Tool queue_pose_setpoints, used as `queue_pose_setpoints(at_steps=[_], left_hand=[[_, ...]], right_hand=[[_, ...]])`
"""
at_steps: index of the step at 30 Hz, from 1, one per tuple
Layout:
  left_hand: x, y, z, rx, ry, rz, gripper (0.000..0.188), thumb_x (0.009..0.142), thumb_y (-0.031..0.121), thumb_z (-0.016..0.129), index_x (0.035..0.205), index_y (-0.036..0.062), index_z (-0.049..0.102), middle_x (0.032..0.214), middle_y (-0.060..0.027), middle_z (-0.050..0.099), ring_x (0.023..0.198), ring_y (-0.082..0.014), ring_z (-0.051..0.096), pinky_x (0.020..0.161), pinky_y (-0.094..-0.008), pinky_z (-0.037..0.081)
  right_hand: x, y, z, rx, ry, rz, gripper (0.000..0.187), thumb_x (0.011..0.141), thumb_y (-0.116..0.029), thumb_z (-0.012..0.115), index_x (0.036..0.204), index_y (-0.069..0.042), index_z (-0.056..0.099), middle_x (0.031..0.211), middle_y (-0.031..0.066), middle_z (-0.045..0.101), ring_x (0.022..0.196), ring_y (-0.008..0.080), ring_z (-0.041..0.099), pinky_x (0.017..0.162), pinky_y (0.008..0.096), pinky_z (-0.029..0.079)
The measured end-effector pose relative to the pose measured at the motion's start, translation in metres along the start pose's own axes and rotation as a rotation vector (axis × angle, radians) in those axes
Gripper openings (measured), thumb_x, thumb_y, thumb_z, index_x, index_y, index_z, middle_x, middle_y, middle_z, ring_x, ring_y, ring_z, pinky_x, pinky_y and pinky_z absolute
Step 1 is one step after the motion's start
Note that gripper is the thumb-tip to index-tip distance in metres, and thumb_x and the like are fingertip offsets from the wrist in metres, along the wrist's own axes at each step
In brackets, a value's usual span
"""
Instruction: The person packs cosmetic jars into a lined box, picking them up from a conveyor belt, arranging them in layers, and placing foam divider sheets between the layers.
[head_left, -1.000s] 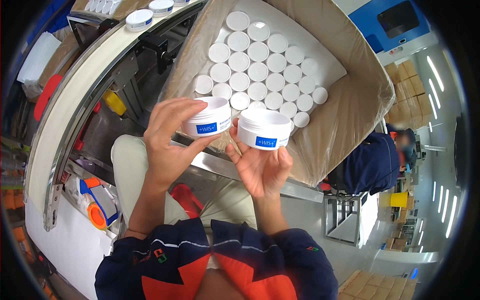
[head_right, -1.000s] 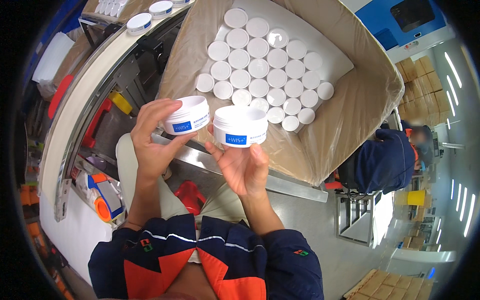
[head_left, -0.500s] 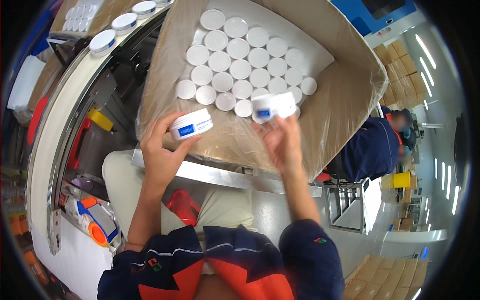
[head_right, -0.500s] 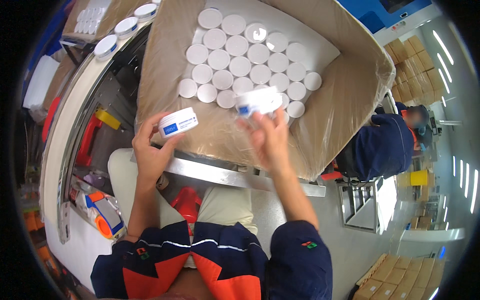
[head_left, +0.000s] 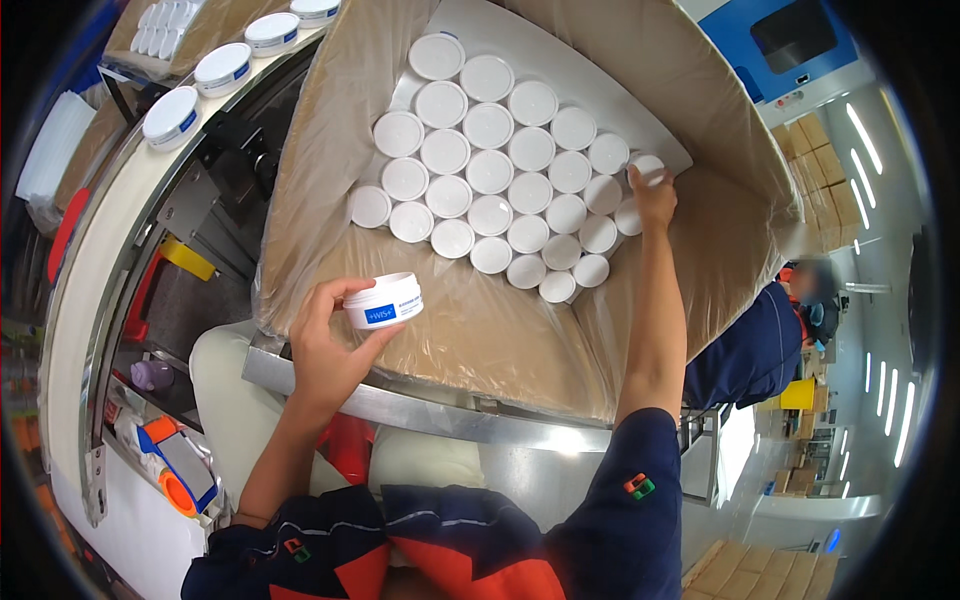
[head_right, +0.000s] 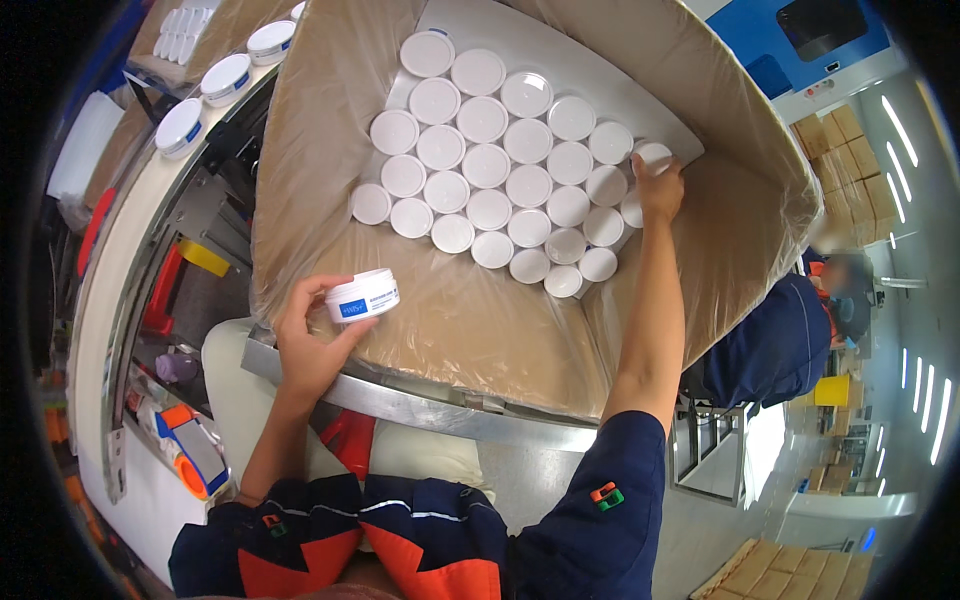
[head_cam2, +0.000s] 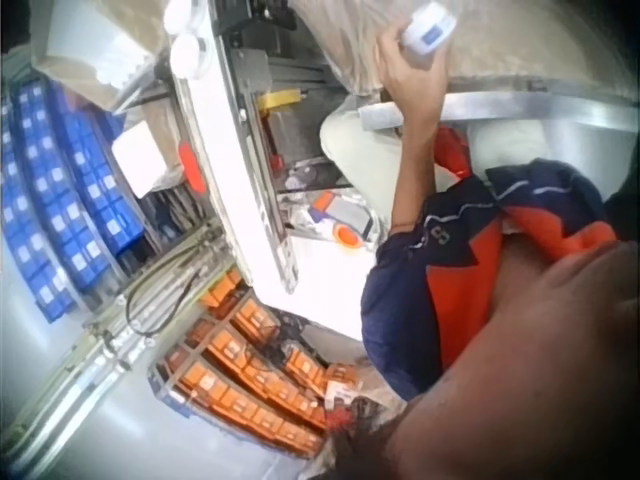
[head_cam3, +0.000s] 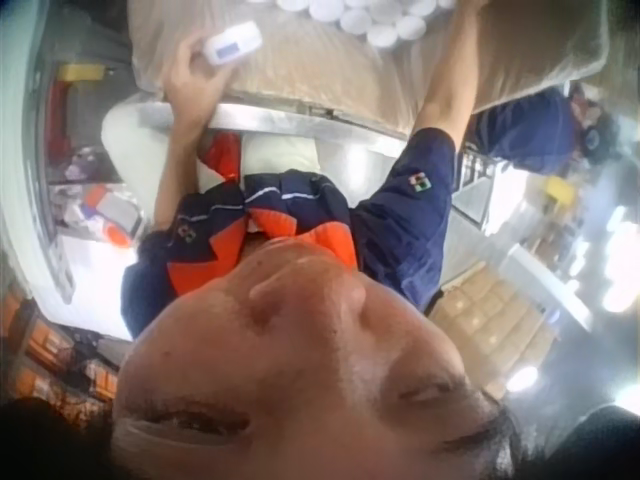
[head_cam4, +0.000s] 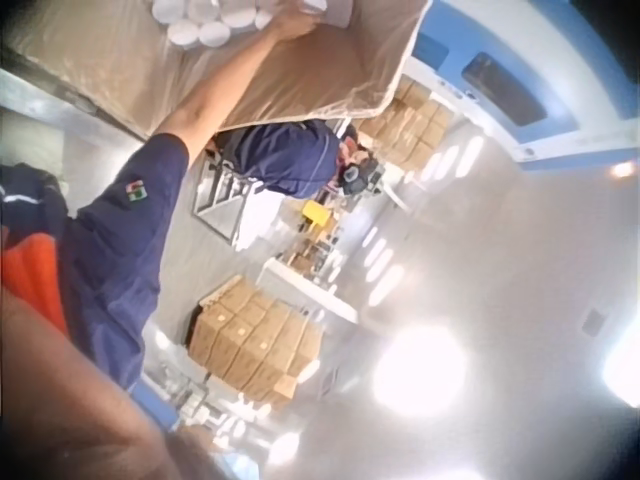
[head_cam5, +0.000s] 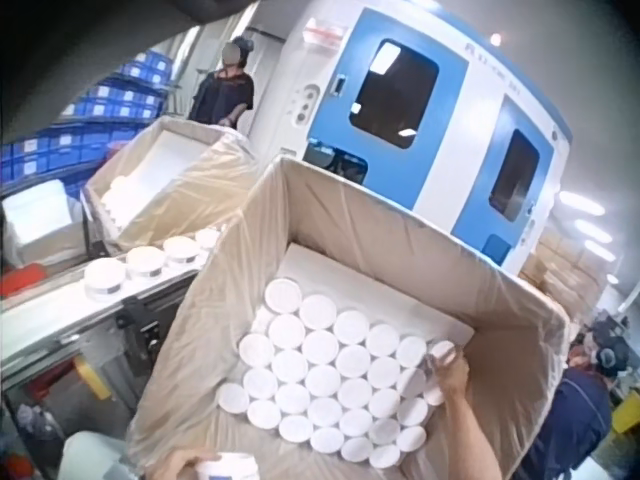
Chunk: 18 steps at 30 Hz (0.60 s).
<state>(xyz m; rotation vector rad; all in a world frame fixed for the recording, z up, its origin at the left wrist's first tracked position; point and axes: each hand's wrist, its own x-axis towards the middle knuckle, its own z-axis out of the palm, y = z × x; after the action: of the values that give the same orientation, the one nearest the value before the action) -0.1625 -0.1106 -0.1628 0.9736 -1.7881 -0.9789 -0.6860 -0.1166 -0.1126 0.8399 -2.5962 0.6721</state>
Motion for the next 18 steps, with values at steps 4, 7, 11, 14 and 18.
queue_pose_setpoints(at_steps=[4,7,11,14,18], left_hand=[[0.007,0.004,0.010,-0.099,-0.014,-0.018,0.051,0.068,0.001,0.083,0.112,0.0025,0.057,0.111,-0.0110,0.065,0.101,-0.0187,0.064,0.090,-0.0314,0.050],[0.005,0.002,0.011,-0.159,0.000,-0.047,0.052,0.069,-0.002,0.081,0.113,0.0020,0.055,0.113,-0.0112,0.062,0.104,-0.0184,0.062,0.090,-0.0311,0.049],[0.001,0.006,0.012,-0.411,0.114,-0.176,0.048,0.073,0.001,0.081,0.110,0.0011,0.051,0.106,-0.0088,0.059,0.094,-0.0151,0.061,0.080,-0.0279,0.051],[-0.005,0.005,0.023,-0.739,0.104,-0.262,0.046,0.077,-0.002,0.077,0.111,0.0010,0.046,0.105,-0.0082,0.055,0.096,-0.0140,0.060,0.079,-0.0259,0.051],[-0.014,0.019,0.044,-0.898,-0.052,-0.304,0.047,0.081,-0.001,0.075,0.114,0.0019,0.041,0.110,-0.0096,0.053,0.098,-0.0130,0.058,0.085,-0.0266,0.050]], right_hand=[[0.014,0.025,0.003,-0.144,-0.112,0.023,0.103,0.071,-0.063,0.072,0.139,0.007,0.040,0.122,0.0265,0.059,0.114,0.0437,0.056,0.102,0.0459,0.043],[-0.029,-0.009,-0.008,-0.191,0.240,-0.346,0.077,0.077,-0.042,0.076,0.134,0.001,0.046,0.114,0.0242,0.063,0.106,0.0389,0.061,0.094,0.0458,0.047],[-0.179,-0.111,-0.071,0.559,-0.330,-0.854,0.071,0.066,-0.020,0.086,0.127,-0.002,0.055,0.127,0.0137,0.058,0.110,0.0294,0.056,0.094,0.0382,0.044],[-0.272,-0.161,-0.107,0.331,-0.299,-1.215,0.086,0.057,-0.029,0.085,0.133,-0.008,0.051,0.135,0.0173,0.050,0.112,0.0342,0.052,0.089,0.0424,0.044],[-0.289,-0.148,-0.092,0.405,-0.301,-1.150,0.082,0.062,-0.027,0.081,0.135,-0.006,0.050,0.138,0.0185,0.048,0.113,0.0341,0.051,0.089,0.0433,0.044]])
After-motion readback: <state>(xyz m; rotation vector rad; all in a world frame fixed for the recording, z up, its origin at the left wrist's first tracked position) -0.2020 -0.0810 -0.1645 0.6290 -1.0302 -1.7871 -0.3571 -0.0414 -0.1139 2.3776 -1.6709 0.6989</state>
